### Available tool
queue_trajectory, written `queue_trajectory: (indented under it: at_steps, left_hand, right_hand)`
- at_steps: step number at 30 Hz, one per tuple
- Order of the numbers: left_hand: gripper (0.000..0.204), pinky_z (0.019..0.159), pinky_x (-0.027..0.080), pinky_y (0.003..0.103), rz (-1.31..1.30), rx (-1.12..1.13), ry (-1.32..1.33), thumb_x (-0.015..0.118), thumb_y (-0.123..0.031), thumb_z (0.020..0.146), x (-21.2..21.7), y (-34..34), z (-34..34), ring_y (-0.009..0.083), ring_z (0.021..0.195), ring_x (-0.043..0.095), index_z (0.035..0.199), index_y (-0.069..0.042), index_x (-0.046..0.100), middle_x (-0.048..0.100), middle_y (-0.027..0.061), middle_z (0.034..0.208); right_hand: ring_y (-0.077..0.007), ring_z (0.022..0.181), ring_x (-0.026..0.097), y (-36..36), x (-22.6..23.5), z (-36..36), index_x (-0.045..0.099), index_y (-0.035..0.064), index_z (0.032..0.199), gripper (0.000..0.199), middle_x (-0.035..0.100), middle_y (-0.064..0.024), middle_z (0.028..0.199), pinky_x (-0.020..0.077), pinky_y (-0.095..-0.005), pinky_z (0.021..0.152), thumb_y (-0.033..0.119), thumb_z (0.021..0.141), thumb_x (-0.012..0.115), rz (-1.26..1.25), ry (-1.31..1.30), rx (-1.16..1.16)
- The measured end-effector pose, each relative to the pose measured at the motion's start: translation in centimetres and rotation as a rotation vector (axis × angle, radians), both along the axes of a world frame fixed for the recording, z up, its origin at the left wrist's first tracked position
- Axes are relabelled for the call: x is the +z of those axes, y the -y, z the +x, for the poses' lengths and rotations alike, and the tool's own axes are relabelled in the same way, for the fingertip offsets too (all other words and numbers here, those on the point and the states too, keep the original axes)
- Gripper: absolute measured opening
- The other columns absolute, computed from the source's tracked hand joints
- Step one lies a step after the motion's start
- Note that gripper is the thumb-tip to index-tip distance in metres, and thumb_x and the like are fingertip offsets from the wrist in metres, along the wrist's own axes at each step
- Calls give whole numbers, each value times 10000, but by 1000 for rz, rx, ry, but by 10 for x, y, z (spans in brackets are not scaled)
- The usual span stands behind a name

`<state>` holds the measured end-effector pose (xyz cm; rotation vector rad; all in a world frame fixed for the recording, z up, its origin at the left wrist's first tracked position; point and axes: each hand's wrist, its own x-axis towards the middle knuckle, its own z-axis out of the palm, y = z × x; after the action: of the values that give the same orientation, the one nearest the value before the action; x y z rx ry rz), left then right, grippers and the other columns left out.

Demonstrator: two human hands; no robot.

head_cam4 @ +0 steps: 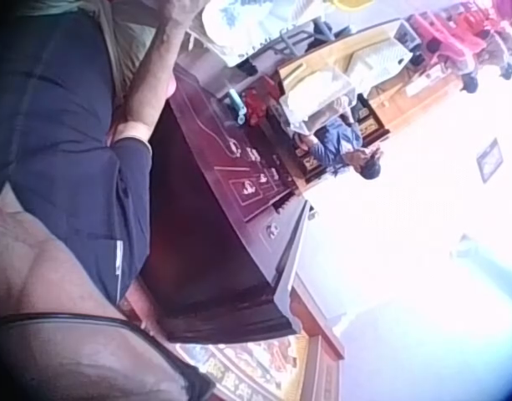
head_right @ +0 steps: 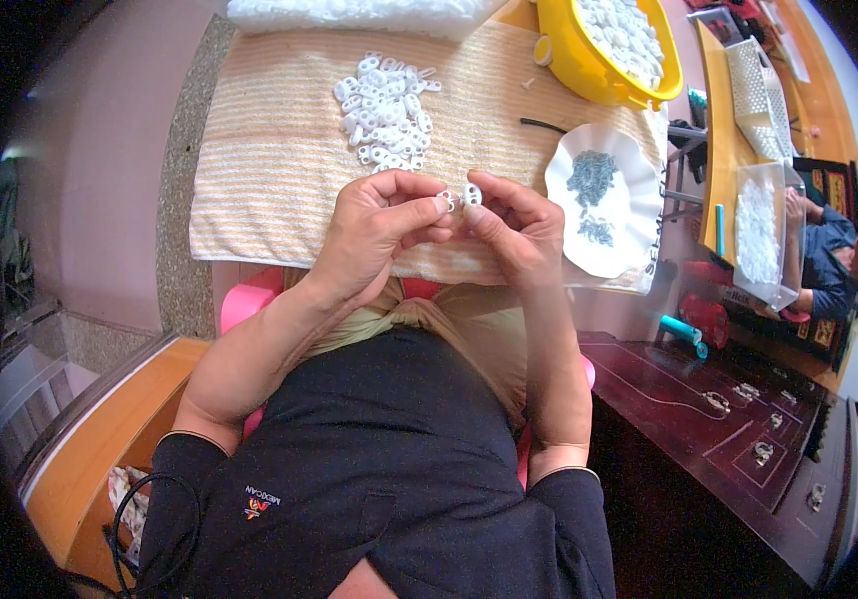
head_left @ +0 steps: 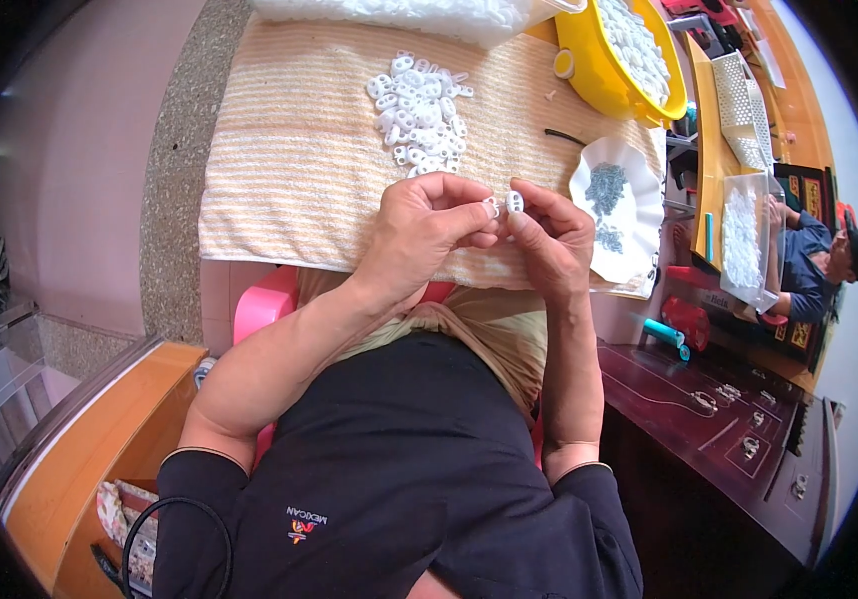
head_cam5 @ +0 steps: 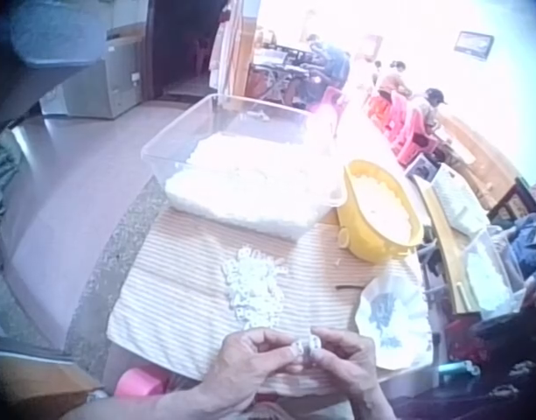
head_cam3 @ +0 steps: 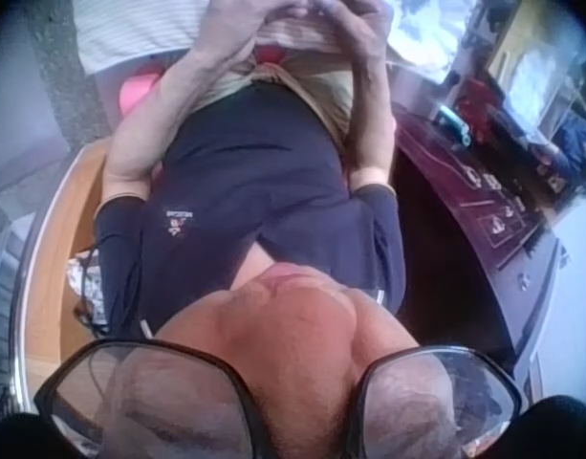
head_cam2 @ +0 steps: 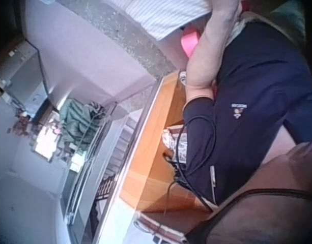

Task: Inserting small metal beads into white plastic components.

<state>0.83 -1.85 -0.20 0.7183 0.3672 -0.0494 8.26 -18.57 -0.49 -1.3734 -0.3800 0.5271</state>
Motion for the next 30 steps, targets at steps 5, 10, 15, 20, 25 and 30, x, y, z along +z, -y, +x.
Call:
queue_trajectory:
  at_steps: [5,10,15,20,25,30]
  left_hand:
    - [132,710,554,267,6,-9,-3,642,-25,850,1,0,0,135,754,642,967,29,611,668,104,877]
    - [135,709,550,260,0,-9,-4,644,-28,850,2,0,0,131,745,640,967,31,613,667,99,866]
    - [135,706,547,253,6,-12,1,645,-30,851,0,0,-1,129,742,639,968,30,615,667,96,857]
    - [136,701,544,249,23,-18,-10,646,-34,854,0,0,0,127,737,639,972,27,617,668,93,850]
    - [140,700,544,250,20,-23,-8,646,-37,856,1,1,0,126,735,638,977,28,618,667,92,849]
    - [145,700,545,251,27,-34,5,649,-39,855,-2,1,0,123,734,632,980,28,618,663,90,846]
  right_hand:
    - [-100,782,616,4,-8,2,607,-44,1168,331,654,-52,898,517,-225,717,-22,843,666,-30,28,-5]
    - [-84,787,603,3,-5,1,612,-39,1167,333,645,-36,895,500,-209,715,-15,841,673,-34,9,12]
    - [-89,784,607,3,-7,2,611,-41,1165,326,647,-42,895,511,-216,713,-18,845,666,-44,19,7]
    - [-99,803,618,2,-4,1,610,-43,1162,319,653,-51,902,525,-228,729,-25,847,659,-26,-2,14]
    - [-115,830,633,5,-8,3,606,-47,1161,319,664,-72,926,530,-238,753,-30,847,655,-32,7,38]
    - [-121,849,637,3,-5,2,608,-44,1164,322,670,-83,953,519,-235,759,-36,845,654,-20,-10,40]
